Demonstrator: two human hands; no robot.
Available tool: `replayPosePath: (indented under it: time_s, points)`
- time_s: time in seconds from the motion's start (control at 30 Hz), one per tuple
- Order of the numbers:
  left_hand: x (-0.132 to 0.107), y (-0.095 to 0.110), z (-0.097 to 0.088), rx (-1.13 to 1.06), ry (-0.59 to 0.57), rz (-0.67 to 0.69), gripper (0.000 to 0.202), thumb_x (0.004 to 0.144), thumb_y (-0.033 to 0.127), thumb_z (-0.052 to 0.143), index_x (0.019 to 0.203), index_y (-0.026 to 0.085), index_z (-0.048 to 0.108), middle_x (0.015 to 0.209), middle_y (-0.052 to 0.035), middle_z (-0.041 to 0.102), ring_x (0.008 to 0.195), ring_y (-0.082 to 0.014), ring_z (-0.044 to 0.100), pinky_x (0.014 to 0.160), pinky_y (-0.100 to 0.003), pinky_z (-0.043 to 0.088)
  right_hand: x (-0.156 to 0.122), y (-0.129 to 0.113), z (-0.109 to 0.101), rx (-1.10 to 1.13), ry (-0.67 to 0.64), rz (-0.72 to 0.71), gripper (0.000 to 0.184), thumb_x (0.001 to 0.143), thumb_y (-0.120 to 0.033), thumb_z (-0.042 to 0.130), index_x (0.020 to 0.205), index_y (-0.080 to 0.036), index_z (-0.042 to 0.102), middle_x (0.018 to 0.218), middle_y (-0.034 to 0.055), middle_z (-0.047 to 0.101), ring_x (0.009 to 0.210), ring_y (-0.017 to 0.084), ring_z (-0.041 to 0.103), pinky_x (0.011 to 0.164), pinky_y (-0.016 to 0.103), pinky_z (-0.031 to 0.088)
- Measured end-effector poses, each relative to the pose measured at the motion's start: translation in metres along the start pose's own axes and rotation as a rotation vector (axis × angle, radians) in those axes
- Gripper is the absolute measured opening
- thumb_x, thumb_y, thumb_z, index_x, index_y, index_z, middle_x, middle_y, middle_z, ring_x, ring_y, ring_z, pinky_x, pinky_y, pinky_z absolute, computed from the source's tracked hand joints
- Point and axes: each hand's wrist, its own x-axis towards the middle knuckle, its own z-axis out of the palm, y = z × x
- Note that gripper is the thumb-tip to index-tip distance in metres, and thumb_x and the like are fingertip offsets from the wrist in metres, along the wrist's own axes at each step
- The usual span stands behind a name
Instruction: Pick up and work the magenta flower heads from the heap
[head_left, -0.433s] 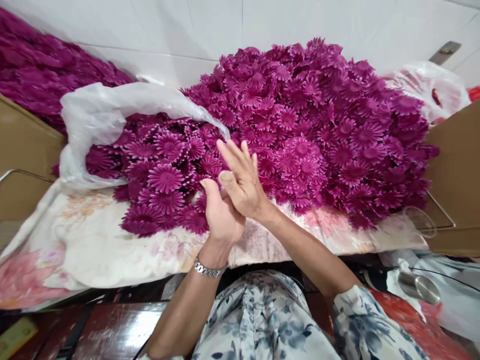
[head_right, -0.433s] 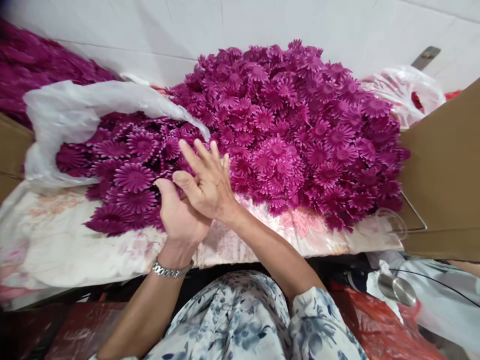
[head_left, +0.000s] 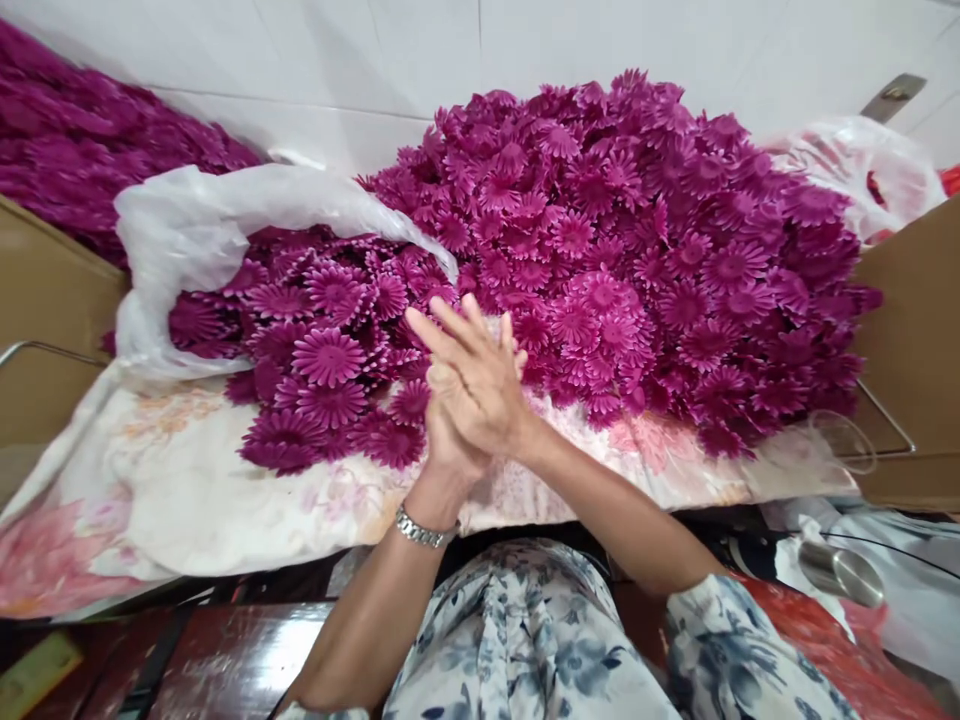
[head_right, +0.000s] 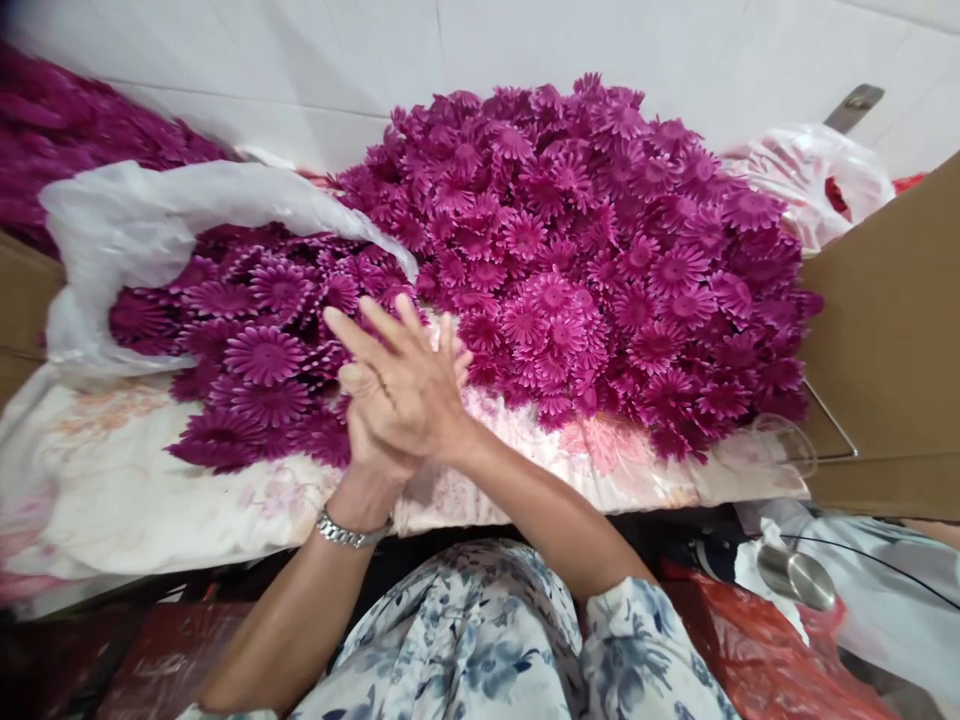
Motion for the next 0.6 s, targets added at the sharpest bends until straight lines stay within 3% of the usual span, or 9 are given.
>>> replayPosePath:
  time_s: [0.13, 0.2, 0.27, 0.3, 0.43, 0.53, 0.6]
  points:
    - [0.009, -0.004, -0.006, -0.697, 0.061, -0.194, 0.027, 0.087, 0.033, 0.043, 0.083, 0.019, 0.066, 0.085, -0.0032, 0.067, 0.089, -0.014, 0.063, 0.081, -0.026, 0.05, 0.0, 0.03, -0.005, -0.037, 0.098, -0.046, 0.049, 0.089, -0.05, 0.042, 0.131, -0.026, 0.048, 0.145, 0.0069, 0.038, 0.142, 0.031, 0.016, 0.113, 0.06, -0.002]
    - [0.012, -0.007, -0.012, -0.81, 0.208, -0.273, 0.011, 0.077, 0.028, 0.06, 0.073, 0.018, 0.064, 0.076, 0.0003, 0.063, 0.076, -0.0104, 0.06, 0.076, -0.021, 0.048, -0.01, 0.036, -0.01, 0.002, 0.125, -0.09, 0.047, 0.088, -0.048, 0.046, 0.126, -0.02, 0.053, 0.136, 0.0122, 0.048, 0.135, 0.03, 0.032, 0.112, 0.056, 0.017]
    - [0.013, -0.01, -0.015, -0.739, 0.338, -0.28, 0.014, 0.074, 0.03, 0.064, 0.071, 0.017, 0.063, 0.074, 0.0009, 0.06, 0.072, -0.0088, 0.056, 0.074, -0.02, 0.045, -0.019, 0.038, -0.015, 0.094, 0.109, -0.1, 0.041, 0.087, -0.044, 0.049, 0.115, -0.016, 0.059, 0.115, 0.0132, 0.06, 0.114, 0.025, 0.052, 0.099, 0.045, 0.04]
    - [0.012, -0.01, -0.016, -0.696, 0.361, -0.269, 0.018, 0.076, 0.034, 0.063, 0.072, 0.017, 0.063, 0.076, 0.0003, 0.06, 0.073, -0.0091, 0.055, 0.074, -0.02, 0.045, -0.023, 0.038, -0.017, 0.155, 0.093, -0.089, 0.035, 0.086, -0.042, 0.052, 0.108, -0.016, 0.061, 0.103, 0.0111, 0.064, 0.101, 0.022, 0.057, 0.09, 0.04, 0.045]
    - [0.004, -0.007, -0.016, -0.724, 0.228, -0.269, 0.028, 0.076, 0.045, 0.061, 0.081, 0.017, 0.065, 0.081, -0.0014, 0.06, 0.077, -0.0107, 0.055, 0.073, -0.022, 0.043, -0.028, 0.04, -0.023, 0.496, -0.004, 0.079, 0.012, 0.084, -0.03, 0.056, 0.082, -0.018, 0.059, 0.076, 0.0014, 0.061, 0.072, 0.013, 0.056, 0.069, 0.028, 0.046]
    - [-0.003, -0.003, -0.02, -0.799, 0.084, -0.298, 0.031, 0.063, 0.037, 0.074, 0.084, 0.016, 0.065, 0.078, -0.0007, 0.062, 0.072, -0.0107, 0.055, 0.071, -0.023, 0.044, -0.025, 0.051, -0.027, 0.763, -0.066, 0.252, 0.013, 0.082, -0.03, 0.058, 0.077, -0.018, 0.055, 0.068, -0.0029, 0.054, 0.061, 0.009, 0.05, 0.058, 0.023, 0.041]
    - [-0.006, -0.002, -0.023, -0.795, 0.024, -0.321, 0.032, 0.056, 0.028, 0.079, 0.081, 0.016, 0.064, 0.073, 0.0005, 0.063, 0.067, -0.01, 0.055, 0.069, -0.023, 0.044, -0.023, 0.058, -0.03, 0.85, -0.113, 0.294, 0.014, 0.081, -0.031, 0.058, 0.078, -0.018, 0.056, 0.065, -0.0041, 0.052, 0.058, 0.008, 0.048, 0.056, 0.022, 0.039]
